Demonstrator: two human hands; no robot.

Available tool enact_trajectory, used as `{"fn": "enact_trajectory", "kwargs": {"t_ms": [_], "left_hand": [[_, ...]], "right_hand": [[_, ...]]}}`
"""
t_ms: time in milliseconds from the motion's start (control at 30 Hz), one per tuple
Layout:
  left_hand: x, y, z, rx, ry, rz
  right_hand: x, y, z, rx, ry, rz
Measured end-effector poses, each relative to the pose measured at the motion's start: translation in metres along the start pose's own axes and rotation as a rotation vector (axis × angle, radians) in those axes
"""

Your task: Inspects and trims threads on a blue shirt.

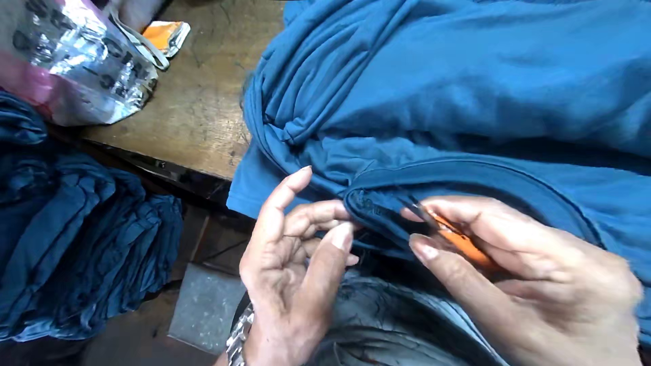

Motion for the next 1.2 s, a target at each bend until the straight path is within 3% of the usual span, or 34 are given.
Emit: {"fn": "enact_trajectory", "kwargs": {"t_ms": [167, 400, 600, 667, 767, 867, 933, 1000, 1133, 1200], "left_hand": [[0.008, -0.005, 0.000, -0.008, 0.072, -0.050], [0.001, -0.006, 0.003, -0.087, 0.011, 0.015], [-0.006, -0.010, -0.001, -0.175, 0.021, -0.021], [-0.008, -0.012, -0.003, -0.223, 0.042, -0.083], [-0.011, -0.014, -0.005, -0.255, 0.061, -0.164], [-0.009, -0.015, -0.005, -0.272, 0.058, -0.163], [-0.008, -0.014, -0.004, -0.242, 0.033, -0.123], [-0.007, -0.012, -0.004, -0.182, 0.021, -0.080], [-0.010, -0.009, -0.002, -0.178, 0.007, -0.065], [-0.012, -0.010, 0.000, -0.197, 0.004, -0.056]], "right_hand": [[0.000, 0.002, 0.009, 0.045, -0.033, 0.036], [0.011, -0.005, 0.014, 0.292, 0.019, 0.187], [0.023, -0.020, 0.017, 0.211, 0.075, -0.062], [0.018, -0.020, 0.014, 0.240, -0.008, -0.162], [-0.007, -0.013, 0.018, 0.251, -0.320, -0.279], [-0.044, -0.004, 0.031, 0.191, -0.572, -0.272], [-0.057, -0.003, 0.037, 0.140, -0.631, -0.233], [-0.055, -0.005, 0.033, 0.158, -0.575, -0.198], [-0.024, -0.006, 0.008, 0.072, -0.158, -0.173], [-0.010, -0.015, 0.002, -0.048, -0.036, -0.224]]}}
Point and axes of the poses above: each hand's wrist, its own x-axis towards the middle knuckle, its own z-axis out of the palm, y = z × x, the point moved 6 cm from there along x, towards the middle knuckle, and after that the axes turned 4 degrees about z, right-handed, at the moved point
